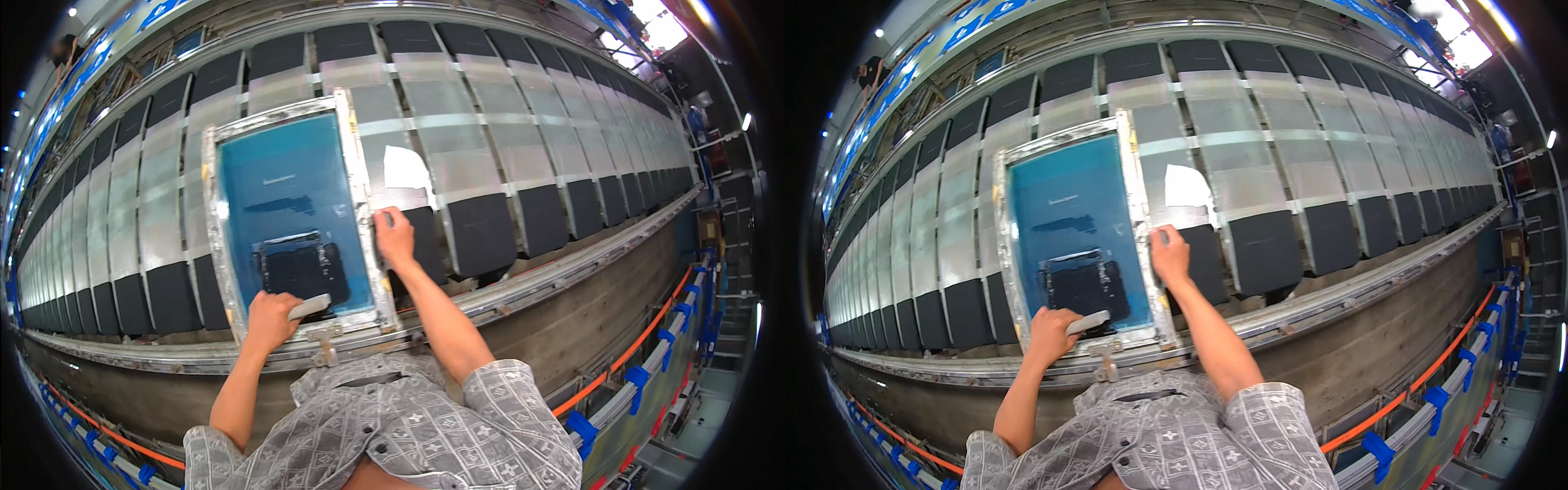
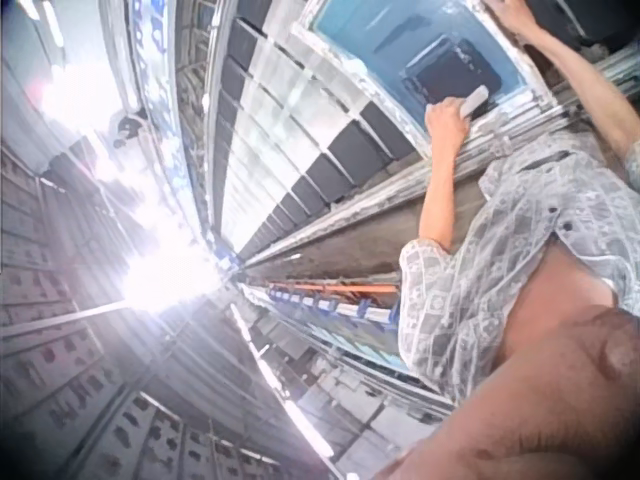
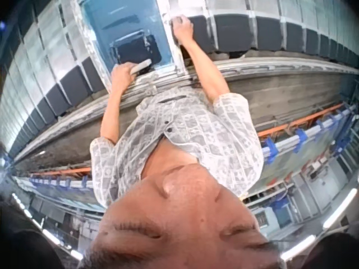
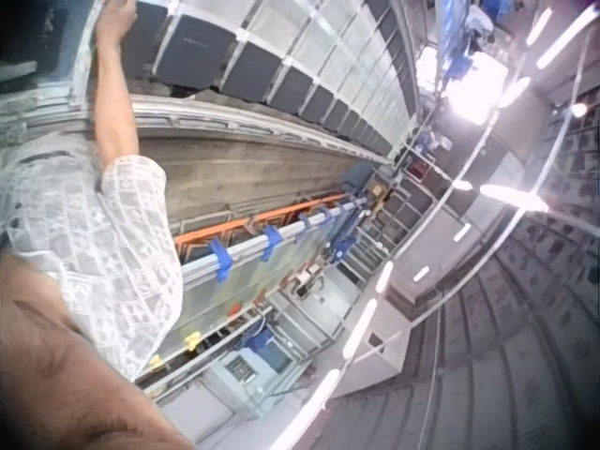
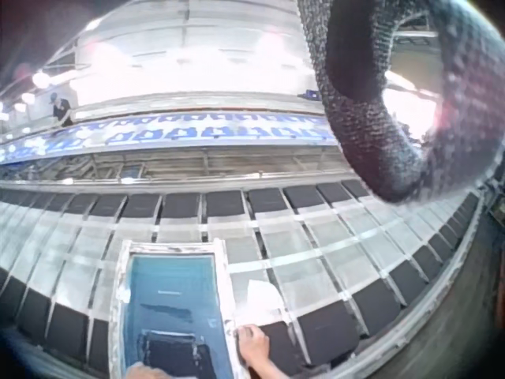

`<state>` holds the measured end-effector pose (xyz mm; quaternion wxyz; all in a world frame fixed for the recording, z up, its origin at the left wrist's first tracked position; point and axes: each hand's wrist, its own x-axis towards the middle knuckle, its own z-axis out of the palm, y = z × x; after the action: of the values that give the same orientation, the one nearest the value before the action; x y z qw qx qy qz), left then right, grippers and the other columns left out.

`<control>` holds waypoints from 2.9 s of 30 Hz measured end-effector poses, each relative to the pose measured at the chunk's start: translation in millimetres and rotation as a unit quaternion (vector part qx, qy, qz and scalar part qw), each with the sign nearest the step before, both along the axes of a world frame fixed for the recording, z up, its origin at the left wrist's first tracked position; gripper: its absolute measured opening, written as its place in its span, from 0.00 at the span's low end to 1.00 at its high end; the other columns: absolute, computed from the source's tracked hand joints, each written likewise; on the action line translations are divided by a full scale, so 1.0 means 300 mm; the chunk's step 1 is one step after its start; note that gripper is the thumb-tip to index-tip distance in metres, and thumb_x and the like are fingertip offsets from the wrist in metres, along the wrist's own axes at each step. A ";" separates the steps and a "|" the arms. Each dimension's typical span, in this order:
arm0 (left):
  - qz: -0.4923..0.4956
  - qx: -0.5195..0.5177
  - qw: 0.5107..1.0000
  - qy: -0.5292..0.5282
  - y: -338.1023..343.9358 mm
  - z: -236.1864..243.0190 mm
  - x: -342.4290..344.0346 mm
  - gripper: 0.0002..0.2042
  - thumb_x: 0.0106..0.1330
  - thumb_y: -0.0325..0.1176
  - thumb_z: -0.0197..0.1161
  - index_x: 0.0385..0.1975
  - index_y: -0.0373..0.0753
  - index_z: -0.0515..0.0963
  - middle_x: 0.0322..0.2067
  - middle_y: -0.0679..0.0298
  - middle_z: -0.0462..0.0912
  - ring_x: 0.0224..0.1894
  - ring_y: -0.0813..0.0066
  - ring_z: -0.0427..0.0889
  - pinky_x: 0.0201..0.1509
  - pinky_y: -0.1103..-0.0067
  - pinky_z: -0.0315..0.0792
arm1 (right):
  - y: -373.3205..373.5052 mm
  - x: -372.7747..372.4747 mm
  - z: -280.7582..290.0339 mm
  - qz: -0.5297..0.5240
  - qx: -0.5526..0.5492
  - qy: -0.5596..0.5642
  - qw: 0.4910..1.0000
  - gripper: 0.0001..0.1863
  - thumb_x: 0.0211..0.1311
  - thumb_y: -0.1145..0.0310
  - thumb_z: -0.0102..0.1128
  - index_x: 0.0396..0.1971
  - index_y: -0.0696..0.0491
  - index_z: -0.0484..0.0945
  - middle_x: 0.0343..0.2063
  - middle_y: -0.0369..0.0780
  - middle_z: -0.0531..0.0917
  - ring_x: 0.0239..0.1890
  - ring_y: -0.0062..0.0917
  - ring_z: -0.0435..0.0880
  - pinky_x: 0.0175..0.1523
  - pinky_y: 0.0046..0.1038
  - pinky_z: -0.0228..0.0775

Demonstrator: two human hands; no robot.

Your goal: The person uses a squeegee to spread ink across a screen printing frame, repeatedly rolling the squeegee back and forth to distribute the ink evenly. The person moves the frame along a production line and continues the same spreading motion.

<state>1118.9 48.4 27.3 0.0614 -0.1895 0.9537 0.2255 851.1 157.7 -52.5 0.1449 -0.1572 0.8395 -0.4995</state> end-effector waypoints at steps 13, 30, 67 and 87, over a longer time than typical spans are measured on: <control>-0.071 -0.114 0.991 0.001 -0.353 -0.076 -0.215 0.15 0.43 0.30 0.70 0.35 0.48 0.85 0.33 0.68 0.85 0.35 0.67 0.81 0.42 0.70 0.65 | -0.011 -0.083 -0.093 0.069 0.100 -0.092 0.988 0.15 0.61 0.56 0.58 0.35 0.53 0.81 0.28 0.51 0.83 0.35 0.46 0.83 0.42 0.37 0.72; -0.019 -0.075 0.996 0.032 -0.308 -0.061 -0.199 0.15 0.44 0.30 0.71 0.36 0.46 0.84 0.35 0.66 0.84 0.39 0.66 0.80 0.44 0.69 0.65 | -0.019 -0.056 -0.096 0.019 0.031 -0.101 0.994 0.17 0.61 0.57 0.59 0.37 0.56 0.82 0.33 0.49 0.85 0.39 0.40 0.84 0.46 0.33 0.72; -0.080 -0.126 0.988 -0.028 -0.750 -0.065 0.293 0.15 0.45 0.32 0.70 0.37 0.49 0.85 0.33 0.67 0.84 0.34 0.69 0.81 0.47 0.71 0.61 | -0.440 0.486 -0.050 0.012 0.056 -0.032 0.998 0.16 0.60 0.58 0.59 0.35 0.57 0.81 0.25 0.47 0.83 0.28 0.32 0.82 0.38 0.31 0.71; -0.041 -0.074 0.996 -0.018 -0.742 -0.008 0.300 0.13 0.48 0.33 0.70 0.36 0.50 0.85 0.34 0.69 0.85 0.38 0.67 0.81 0.45 0.69 0.64 | -0.437 0.483 -0.027 0.023 0.031 -0.028 0.999 0.16 0.59 0.57 0.60 0.36 0.55 0.82 0.20 0.41 0.80 0.24 0.25 0.76 0.35 0.30 0.68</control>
<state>1208.9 -174.2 24.9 0.0740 -0.1580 0.9734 0.1482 995.9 26.6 -60.6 0.1849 -0.1583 0.8461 -0.4743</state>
